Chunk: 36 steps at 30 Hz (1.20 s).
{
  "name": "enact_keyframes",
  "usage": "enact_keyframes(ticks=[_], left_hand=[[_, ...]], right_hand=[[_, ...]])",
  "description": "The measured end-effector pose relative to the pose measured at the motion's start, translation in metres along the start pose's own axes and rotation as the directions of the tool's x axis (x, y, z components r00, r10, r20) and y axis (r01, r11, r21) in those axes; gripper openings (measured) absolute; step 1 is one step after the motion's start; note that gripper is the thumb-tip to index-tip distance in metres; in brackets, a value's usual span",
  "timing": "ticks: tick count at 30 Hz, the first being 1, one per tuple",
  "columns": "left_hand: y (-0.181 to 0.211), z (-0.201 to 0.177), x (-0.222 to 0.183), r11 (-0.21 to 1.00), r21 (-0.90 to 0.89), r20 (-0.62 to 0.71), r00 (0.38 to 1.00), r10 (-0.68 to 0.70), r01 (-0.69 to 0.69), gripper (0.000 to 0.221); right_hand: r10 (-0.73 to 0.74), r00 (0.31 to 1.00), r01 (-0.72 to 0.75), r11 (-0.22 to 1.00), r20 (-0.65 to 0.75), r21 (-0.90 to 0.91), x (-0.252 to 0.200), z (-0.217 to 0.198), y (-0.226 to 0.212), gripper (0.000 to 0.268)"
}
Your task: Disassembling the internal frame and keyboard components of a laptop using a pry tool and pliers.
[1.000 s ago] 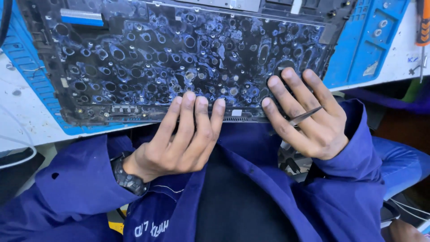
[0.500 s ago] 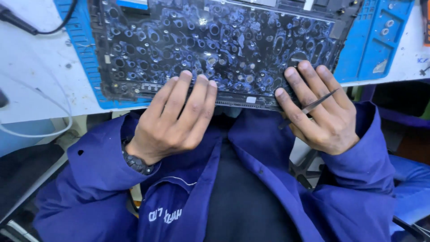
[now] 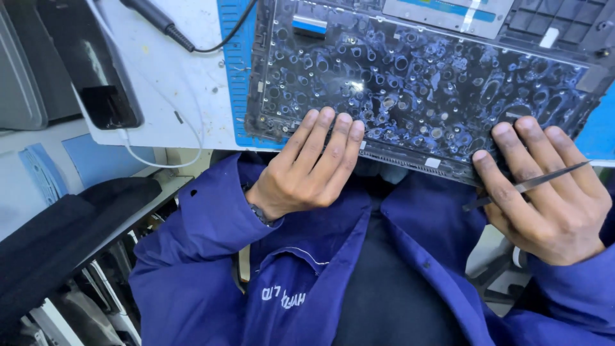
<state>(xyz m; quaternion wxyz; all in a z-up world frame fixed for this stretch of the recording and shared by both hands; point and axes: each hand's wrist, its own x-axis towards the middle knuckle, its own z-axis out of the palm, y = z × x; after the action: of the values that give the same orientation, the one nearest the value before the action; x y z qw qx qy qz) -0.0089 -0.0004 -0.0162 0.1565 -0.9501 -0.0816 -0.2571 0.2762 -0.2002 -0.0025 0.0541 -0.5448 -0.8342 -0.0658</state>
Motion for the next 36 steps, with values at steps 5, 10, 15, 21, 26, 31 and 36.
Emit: enact_keyframes(ticks=[5, 10, 15, 21, 26, 31, 36], left_hand=[[-0.008, -0.008, 0.000, 0.997, -0.062, 0.031, 0.999, -0.039, 0.041, 0.012], [-0.017, -0.014, -0.010, 0.984, -0.061, 0.074, 0.984, -0.161, 0.165, 0.014], [-0.015, -0.016, -0.009, 0.993, 0.028, 0.129, 0.985, -0.115, 0.112, 0.012], [-0.017, -0.031, 0.013, 0.970, -0.077, 0.322, 0.926, -0.196, 0.232, 0.014], [-0.019, -0.032, 0.040, 0.982, -0.079, 0.606, 0.791, -0.087, 0.169, 0.116], [-0.014, -0.016, 0.046, 0.993, -0.007, 0.667, 0.740, -0.086, 0.122, 0.154], [-0.013, -0.013, 0.044, 0.997, 0.065, 0.652, 0.755, -0.068, 0.034, 0.089]], right_hand=[[0.038, 0.998, -0.034, 0.996, -0.051, 0.077, -0.004, 0.003, -0.005, 0.052], [0.083, 0.988, -0.048, 0.968, -0.131, 0.246, -0.010, 0.018, -0.004, 0.047], [0.027, 0.987, 0.005, 0.980, -0.157, 0.200, -0.009, 0.018, 0.002, 0.045], [-0.004, 1.000, 0.004, 1.000, 0.017, -0.022, 0.002, -0.002, 0.000, 0.068], [0.048, 0.999, -0.048, 0.999, -0.012, 0.008, 0.027, -0.022, 0.000, 0.077], [0.053, 0.998, -0.054, 0.997, -0.023, -0.048, 0.074, -0.031, 0.006, 0.076], [-0.031, 0.999, 0.033, 0.998, 0.044, -0.054, 0.114, -0.019, 0.013, 0.079]])
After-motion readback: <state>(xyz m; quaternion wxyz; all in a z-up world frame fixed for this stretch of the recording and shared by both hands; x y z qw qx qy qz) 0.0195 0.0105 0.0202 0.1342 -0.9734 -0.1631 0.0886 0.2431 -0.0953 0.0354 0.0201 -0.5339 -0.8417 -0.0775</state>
